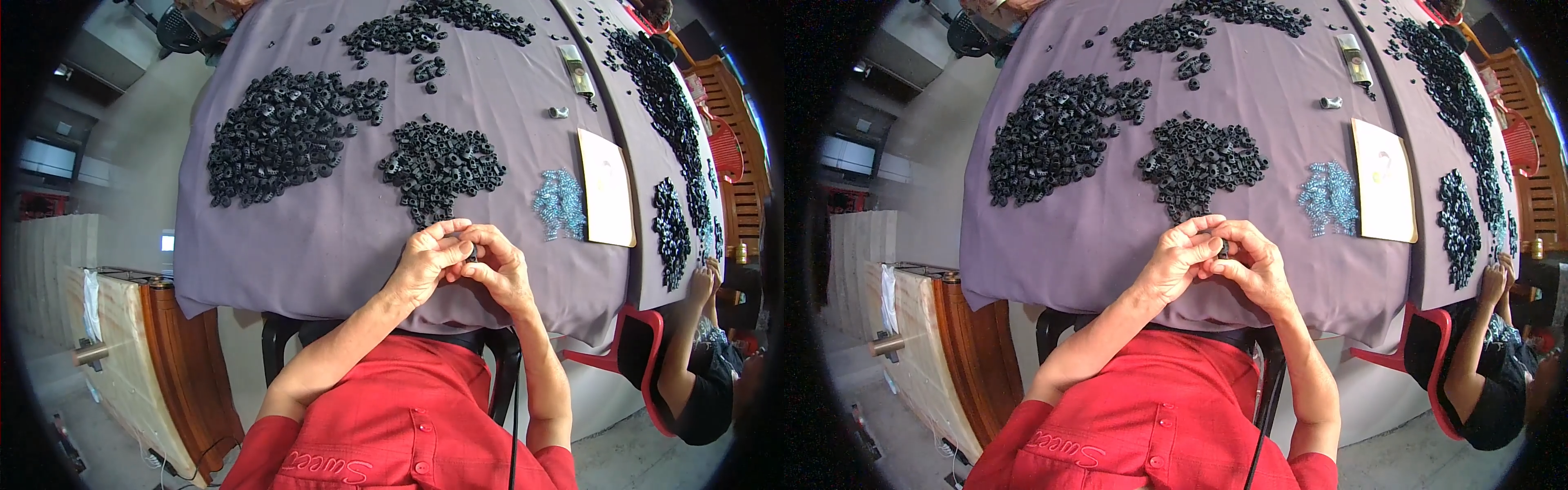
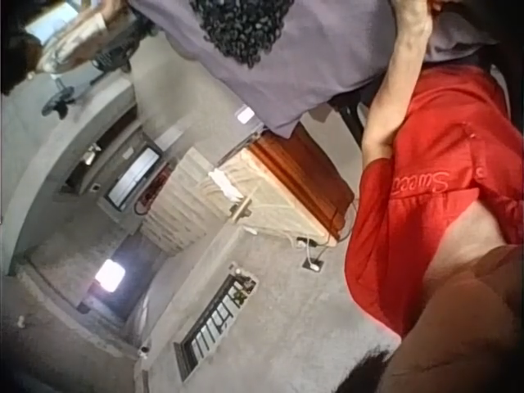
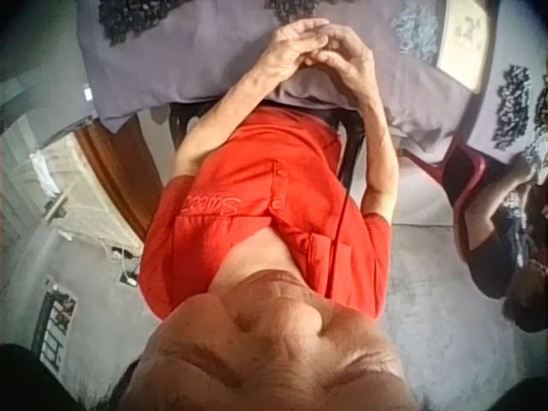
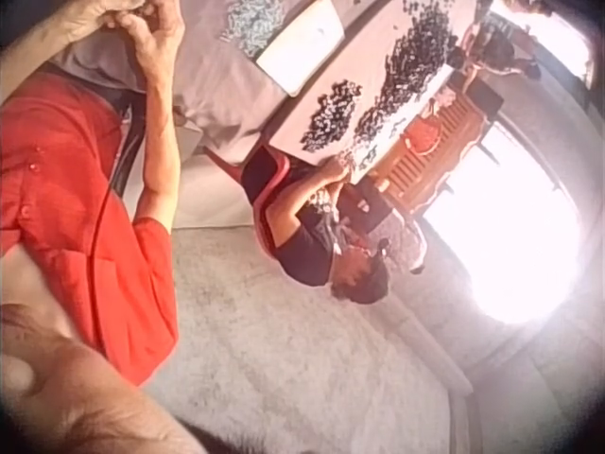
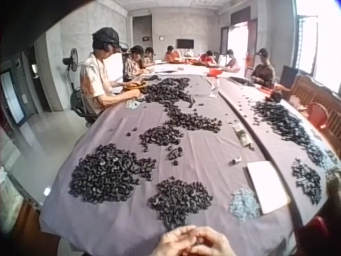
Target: The person assembles small black plastic components by hand, inserting metal pins or clips into them.
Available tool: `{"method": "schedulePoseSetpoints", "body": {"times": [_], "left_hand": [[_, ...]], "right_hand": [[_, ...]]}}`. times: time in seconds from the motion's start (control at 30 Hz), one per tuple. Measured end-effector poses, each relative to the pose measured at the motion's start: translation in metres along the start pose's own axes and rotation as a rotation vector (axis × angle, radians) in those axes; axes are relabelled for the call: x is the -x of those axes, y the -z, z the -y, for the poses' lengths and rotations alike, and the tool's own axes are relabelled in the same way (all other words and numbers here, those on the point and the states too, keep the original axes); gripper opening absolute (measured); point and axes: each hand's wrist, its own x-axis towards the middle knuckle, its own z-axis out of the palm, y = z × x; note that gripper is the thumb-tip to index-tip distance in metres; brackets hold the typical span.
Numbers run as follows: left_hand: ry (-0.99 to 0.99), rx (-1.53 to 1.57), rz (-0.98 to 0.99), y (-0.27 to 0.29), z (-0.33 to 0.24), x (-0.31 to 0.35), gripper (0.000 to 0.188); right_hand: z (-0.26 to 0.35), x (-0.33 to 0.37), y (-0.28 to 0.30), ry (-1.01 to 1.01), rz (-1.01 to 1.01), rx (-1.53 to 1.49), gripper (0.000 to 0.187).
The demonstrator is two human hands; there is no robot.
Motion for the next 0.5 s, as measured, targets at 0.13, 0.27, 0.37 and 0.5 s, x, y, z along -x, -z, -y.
{"method": "schedulePoseSetpoints", "body": {"times": [0.13,0.27,0.37,0.5], "left_hand": [[0.008,-0.084,-0.005,0.001,0.003,-0.001,0.033],[0.002,-0.055,-0.018,0.000,0.003,-0.001,0.032],[-0.019,-0.016,-0.026,0.003,0.004,-0.001,0.033],[-0.018,-0.024,0.009,0.009,0.006,0.001,0.024]], "right_hand": [[-0.004,-0.001,0.002,0.133,-0.024,0.084,0.028],[0.004,-0.005,-0.004,0.168,-0.013,0.203,0.028],[0.004,0.001,-0.007,0.072,-0.029,0.015,0.033],[0.027,0.015,0.006,0.201,-0.195,0.624,0.032]]}}
